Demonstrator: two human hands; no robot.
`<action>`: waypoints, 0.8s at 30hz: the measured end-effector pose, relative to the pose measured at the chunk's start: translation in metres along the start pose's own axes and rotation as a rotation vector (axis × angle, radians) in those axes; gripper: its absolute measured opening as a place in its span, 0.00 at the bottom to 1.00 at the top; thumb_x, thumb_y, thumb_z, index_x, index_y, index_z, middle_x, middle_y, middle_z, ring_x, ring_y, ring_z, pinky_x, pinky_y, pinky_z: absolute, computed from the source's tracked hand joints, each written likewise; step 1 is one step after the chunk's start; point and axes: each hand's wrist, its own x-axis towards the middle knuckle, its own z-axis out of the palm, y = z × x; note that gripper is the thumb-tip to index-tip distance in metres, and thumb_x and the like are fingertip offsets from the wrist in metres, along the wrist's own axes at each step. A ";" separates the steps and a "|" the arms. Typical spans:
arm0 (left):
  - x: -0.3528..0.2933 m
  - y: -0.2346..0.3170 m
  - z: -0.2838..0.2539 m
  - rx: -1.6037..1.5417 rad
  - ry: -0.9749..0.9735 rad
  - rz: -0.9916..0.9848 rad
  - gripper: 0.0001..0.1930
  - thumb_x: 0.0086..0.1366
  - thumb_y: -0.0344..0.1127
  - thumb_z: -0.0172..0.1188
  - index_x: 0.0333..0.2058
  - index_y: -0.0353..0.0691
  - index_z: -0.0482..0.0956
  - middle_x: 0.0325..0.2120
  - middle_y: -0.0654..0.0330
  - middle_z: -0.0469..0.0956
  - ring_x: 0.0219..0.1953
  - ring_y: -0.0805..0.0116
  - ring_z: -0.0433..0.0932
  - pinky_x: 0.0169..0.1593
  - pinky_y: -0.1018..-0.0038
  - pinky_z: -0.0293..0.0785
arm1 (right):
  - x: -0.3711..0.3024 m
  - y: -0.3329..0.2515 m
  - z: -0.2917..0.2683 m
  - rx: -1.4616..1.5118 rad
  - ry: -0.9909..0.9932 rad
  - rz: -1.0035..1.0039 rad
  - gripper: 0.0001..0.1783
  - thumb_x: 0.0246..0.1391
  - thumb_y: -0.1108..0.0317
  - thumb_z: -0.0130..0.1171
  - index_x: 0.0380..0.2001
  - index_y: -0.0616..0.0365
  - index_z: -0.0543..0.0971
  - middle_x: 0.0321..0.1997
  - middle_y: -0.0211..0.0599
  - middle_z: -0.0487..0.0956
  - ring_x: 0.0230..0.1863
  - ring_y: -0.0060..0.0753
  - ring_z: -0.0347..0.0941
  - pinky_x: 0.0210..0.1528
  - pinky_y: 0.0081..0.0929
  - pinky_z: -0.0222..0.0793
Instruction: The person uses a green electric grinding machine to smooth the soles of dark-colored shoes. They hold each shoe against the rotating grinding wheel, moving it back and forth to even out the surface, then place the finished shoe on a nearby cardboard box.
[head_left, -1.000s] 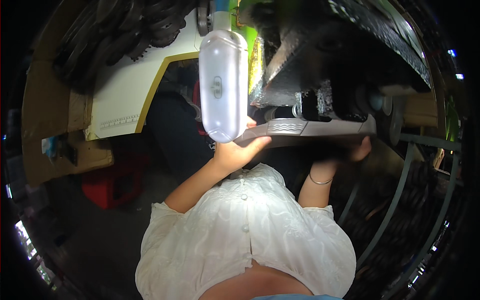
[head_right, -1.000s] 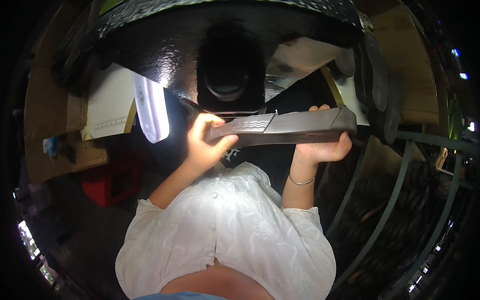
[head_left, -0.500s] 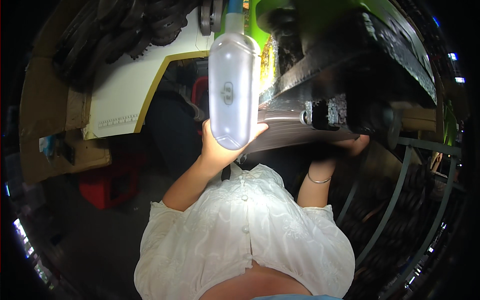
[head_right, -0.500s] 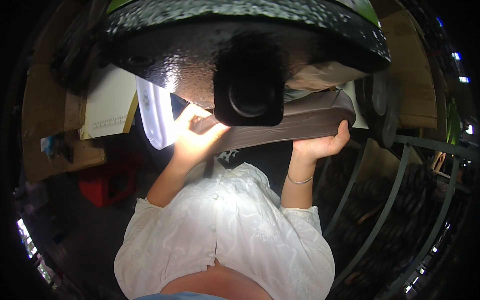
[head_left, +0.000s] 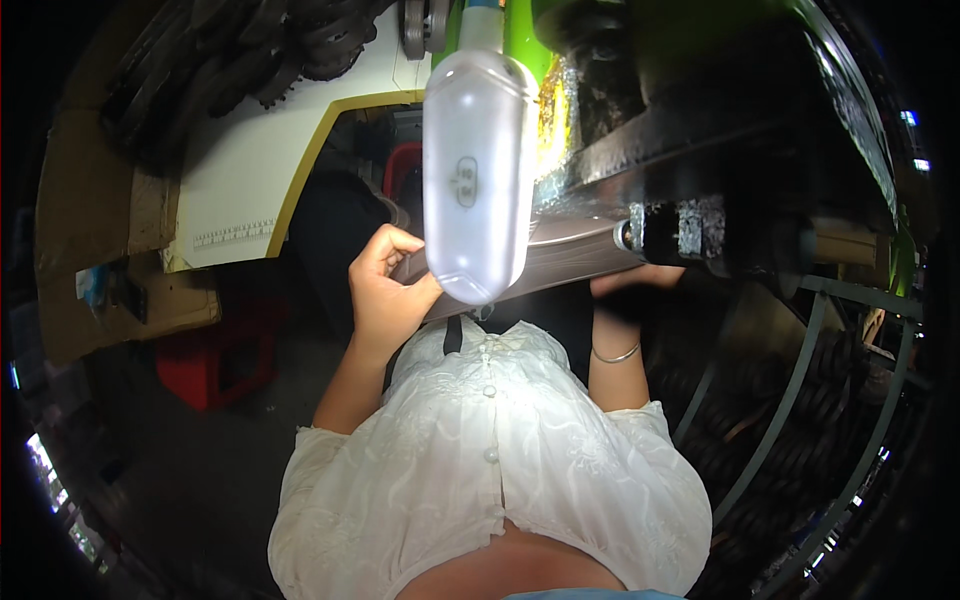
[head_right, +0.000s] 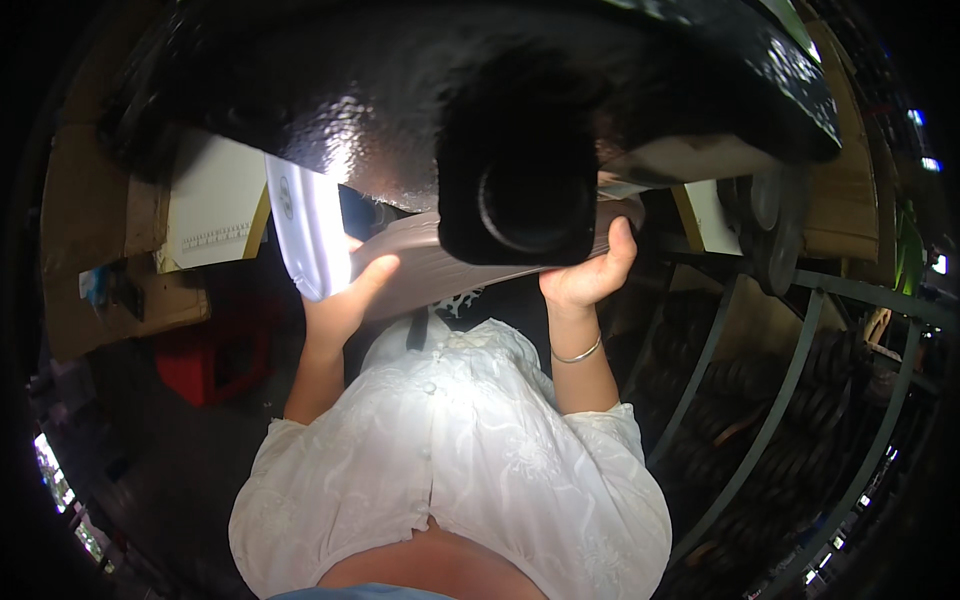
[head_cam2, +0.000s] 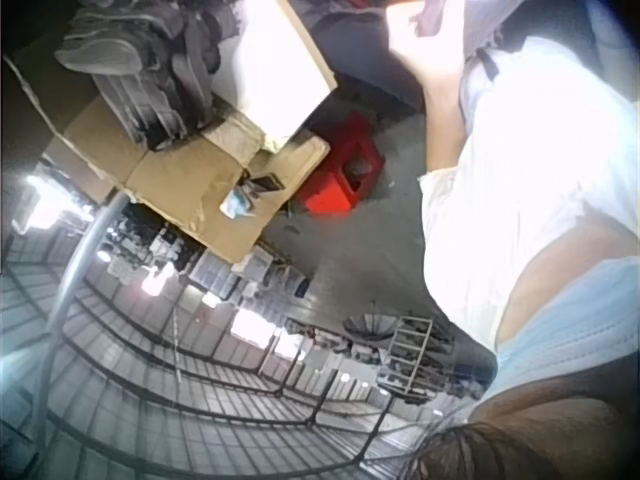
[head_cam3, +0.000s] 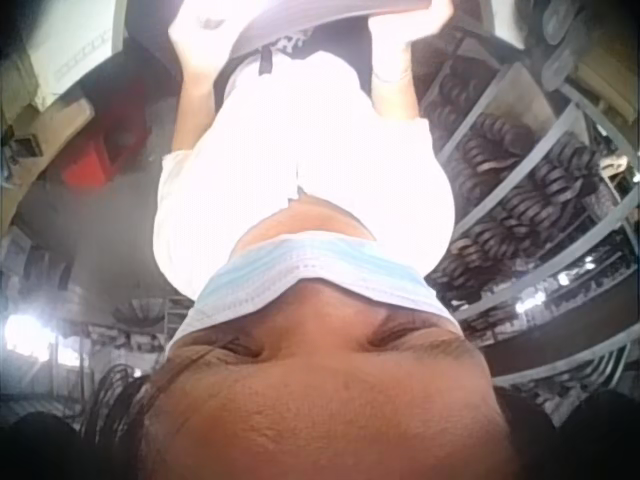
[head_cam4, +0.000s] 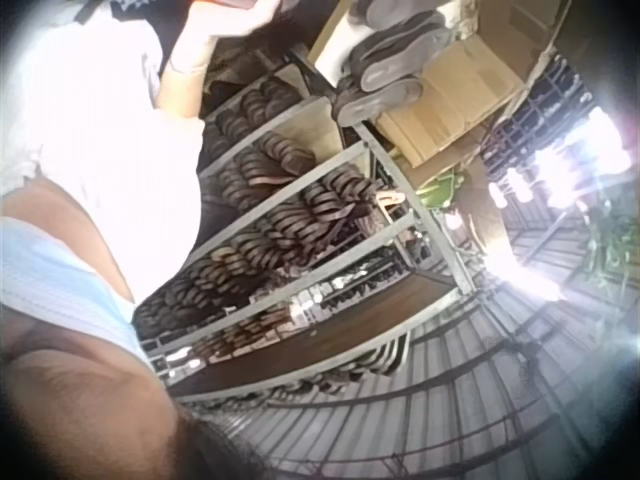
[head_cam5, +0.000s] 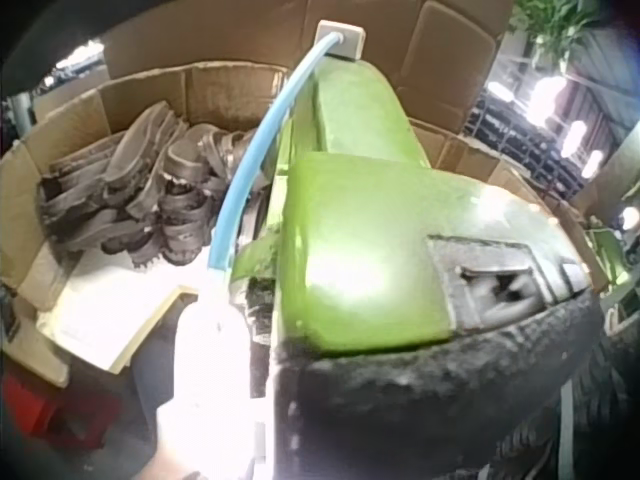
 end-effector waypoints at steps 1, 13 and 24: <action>-0.001 0.003 -0.002 -0.014 0.026 0.004 0.13 0.46 0.23 0.66 0.25 0.35 0.68 0.21 0.61 0.75 0.26 0.82 0.72 0.30 0.84 0.68 | -0.003 0.003 -0.001 -0.034 -0.003 0.009 0.28 0.49 0.52 0.46 0.46 0.64 0.69 0.47 0.40 0.72 0.49 0.36 0.67 0.53 0.31 0.61; -0.012 -0.002 0.006 -0.036 -0.051 0.045 0.13 0.47 0.27 0.67 0.25 0.35 0.69 0.21 0.65 0.73 0.25 0.85 0.69 0.29 0.85 0.65 | 0.007 -0.015 0.012 -0.106 -0.090 -0.052 0.29 0.51 0.51 0.46 0.47 0.67 0.68 0.48 0.43 0.71 0.50 0.37 0.67 0.53 0.30 0.61; -0.003 -0.011 0.039 -0.182 -0.294 -0.168 0.07 0.58 0.30 0.55 0.28 0.31 0.78 0.23 0.60 0.75 0.27 0.76 0.72 0.31 0.80 0.67 | -0.017 0.046 -0.086 -0.083 -0.235 0.001 0.35 0.41 0.50 0.64 0.44 0.68 0.69 0.41 0.36 0.73 0.41 0.26 0.70 0.44 0.22 0.67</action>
